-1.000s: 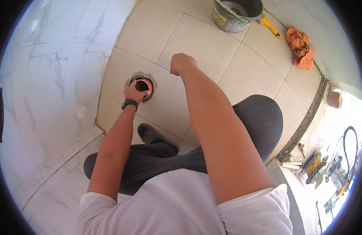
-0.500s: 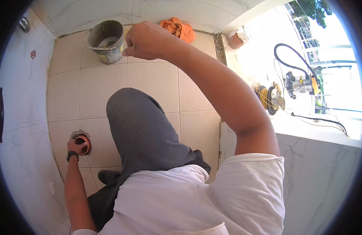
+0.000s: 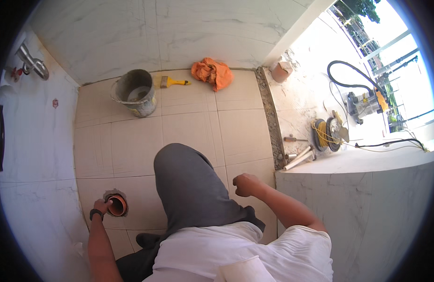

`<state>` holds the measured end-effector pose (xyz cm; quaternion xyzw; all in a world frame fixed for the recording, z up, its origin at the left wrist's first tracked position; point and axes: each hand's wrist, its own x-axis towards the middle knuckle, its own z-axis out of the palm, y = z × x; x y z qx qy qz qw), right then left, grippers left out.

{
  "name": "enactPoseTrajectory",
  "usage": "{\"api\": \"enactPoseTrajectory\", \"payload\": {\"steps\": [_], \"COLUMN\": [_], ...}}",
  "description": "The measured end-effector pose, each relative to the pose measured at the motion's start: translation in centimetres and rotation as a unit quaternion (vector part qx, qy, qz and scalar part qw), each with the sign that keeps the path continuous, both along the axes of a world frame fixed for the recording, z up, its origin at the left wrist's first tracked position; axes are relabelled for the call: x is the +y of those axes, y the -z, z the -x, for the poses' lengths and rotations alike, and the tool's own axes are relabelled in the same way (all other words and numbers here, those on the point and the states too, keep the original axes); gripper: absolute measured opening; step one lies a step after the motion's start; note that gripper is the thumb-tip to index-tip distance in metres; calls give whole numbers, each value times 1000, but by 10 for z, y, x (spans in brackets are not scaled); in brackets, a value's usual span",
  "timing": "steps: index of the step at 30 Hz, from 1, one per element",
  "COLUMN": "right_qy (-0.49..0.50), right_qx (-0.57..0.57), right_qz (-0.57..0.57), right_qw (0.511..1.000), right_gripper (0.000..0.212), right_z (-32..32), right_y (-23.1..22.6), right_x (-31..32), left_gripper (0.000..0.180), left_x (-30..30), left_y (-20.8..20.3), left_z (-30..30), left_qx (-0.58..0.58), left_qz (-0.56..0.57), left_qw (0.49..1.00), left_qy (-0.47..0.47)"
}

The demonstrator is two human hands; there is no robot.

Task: The person applies a grey sealant around a floor drain opening using a brush, then inserts a terracotta pipe into the hole. They measure the opening with a tape measure and place a yellow foam gasket over the pipe.

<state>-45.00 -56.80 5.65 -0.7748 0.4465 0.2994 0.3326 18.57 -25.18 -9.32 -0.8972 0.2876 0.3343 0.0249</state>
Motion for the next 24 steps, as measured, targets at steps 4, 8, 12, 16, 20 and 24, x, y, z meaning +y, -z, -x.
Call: {"api": "enactPoseTrajectory", "payload": {"steps": [4,8,12,16,20,24], "right_qy": [-131,-55,12,-122,-153,-332], "right_qx": [47,-203,-516,-752,-683,-321], "right_qz": [14,241,253,411,378,319], "right_qw": [990,948,818,502,606,828], "right_gripper": [57,36,30,23,36,50], "right_z": [-59,-181,-325,-456,-570,-652], "right_y": [-32,-98,-220,-390,-547,-586], "right_x": [-79,-141,-162,-168,-180,-188], "left_gripper": [92,84,72,59,43,49], "left_x": [-28,-62,-73,-76,-61,-18], "left_y": [-27,-61,-123,-235,-399,-544], "left_z": [7,-10,-35,-46,-52,-78], "left_qx": [19,23,-11,-160,-455,-768], "left_qz": [3,9,86,333,471,362], "left_qw": [999,1000,992,926,750,522], "left_qy": [-35,8,91,76,97,83]}}
